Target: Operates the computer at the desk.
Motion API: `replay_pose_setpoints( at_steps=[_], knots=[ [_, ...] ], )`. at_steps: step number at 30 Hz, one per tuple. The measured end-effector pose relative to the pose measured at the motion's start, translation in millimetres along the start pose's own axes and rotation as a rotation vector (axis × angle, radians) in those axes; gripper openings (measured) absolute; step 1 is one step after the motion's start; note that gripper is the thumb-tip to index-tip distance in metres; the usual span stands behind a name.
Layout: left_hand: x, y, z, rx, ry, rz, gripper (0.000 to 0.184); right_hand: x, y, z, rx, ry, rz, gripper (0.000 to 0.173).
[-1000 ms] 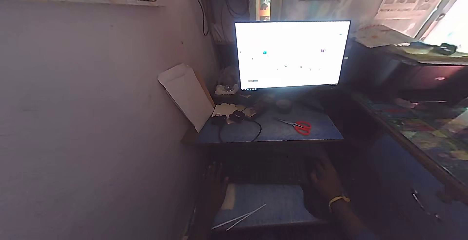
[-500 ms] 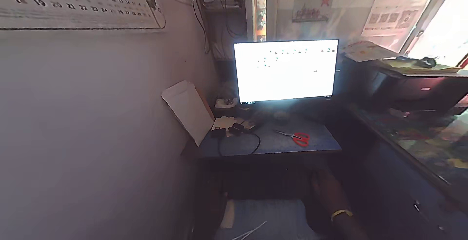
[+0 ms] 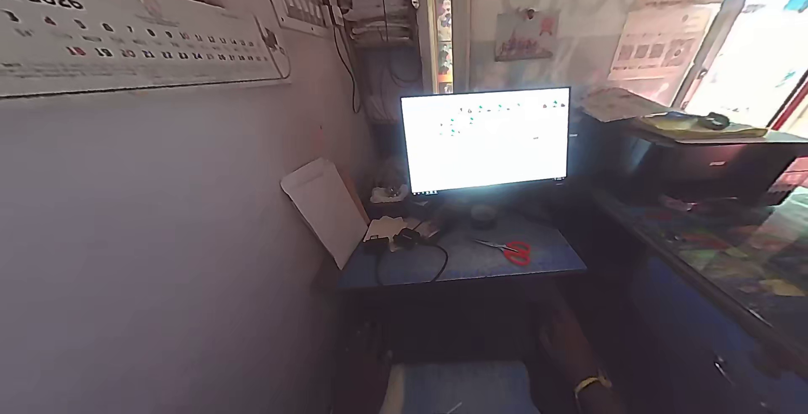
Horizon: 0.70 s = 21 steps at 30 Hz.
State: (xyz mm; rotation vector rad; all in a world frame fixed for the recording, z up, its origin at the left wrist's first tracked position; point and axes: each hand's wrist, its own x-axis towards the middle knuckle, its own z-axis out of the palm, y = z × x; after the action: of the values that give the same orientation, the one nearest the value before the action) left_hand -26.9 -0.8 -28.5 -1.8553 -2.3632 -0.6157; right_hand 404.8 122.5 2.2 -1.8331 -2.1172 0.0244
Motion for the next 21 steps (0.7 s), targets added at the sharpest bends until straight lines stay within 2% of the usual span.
replay_pose_setpoints(
  at_steps=[3, 6, 7, 13, 21],
  knots=[
    [2.9, 27.8, -44.5, 0.007, -0.216, -0.079, 0.063, -0.2, 0.1, 0.9, 0.003, 0.040, -0.019, 0.050],
    [-1.5, -0.6, -0.6, 0.001, -0.014, 0.003, 0.063, -0.5, 0.9, 3.1, -0.006, 0.023, 0.003, 0.049],
    [-2.2, -6.6, 7.7, 0.005, 0.006, 0.017, 0.064, -0.7, 1.2, 3.7, -0.006, 0.023, 0.006, 0.049],
    [-2.6, -14.3, 16.5, 0.005, 0.026, 0.038, 0.066, -1.1, 0.7, 4.0, 0.019, 0.072, -0.005, 0.047],
    [-6.0, -10.5, 10.2, -0.020, 0.029, 0.042, 0.066, -2.4, -0.5, 1.1, 0.025, 0.032, 0.019, 0.048]
  ],
)
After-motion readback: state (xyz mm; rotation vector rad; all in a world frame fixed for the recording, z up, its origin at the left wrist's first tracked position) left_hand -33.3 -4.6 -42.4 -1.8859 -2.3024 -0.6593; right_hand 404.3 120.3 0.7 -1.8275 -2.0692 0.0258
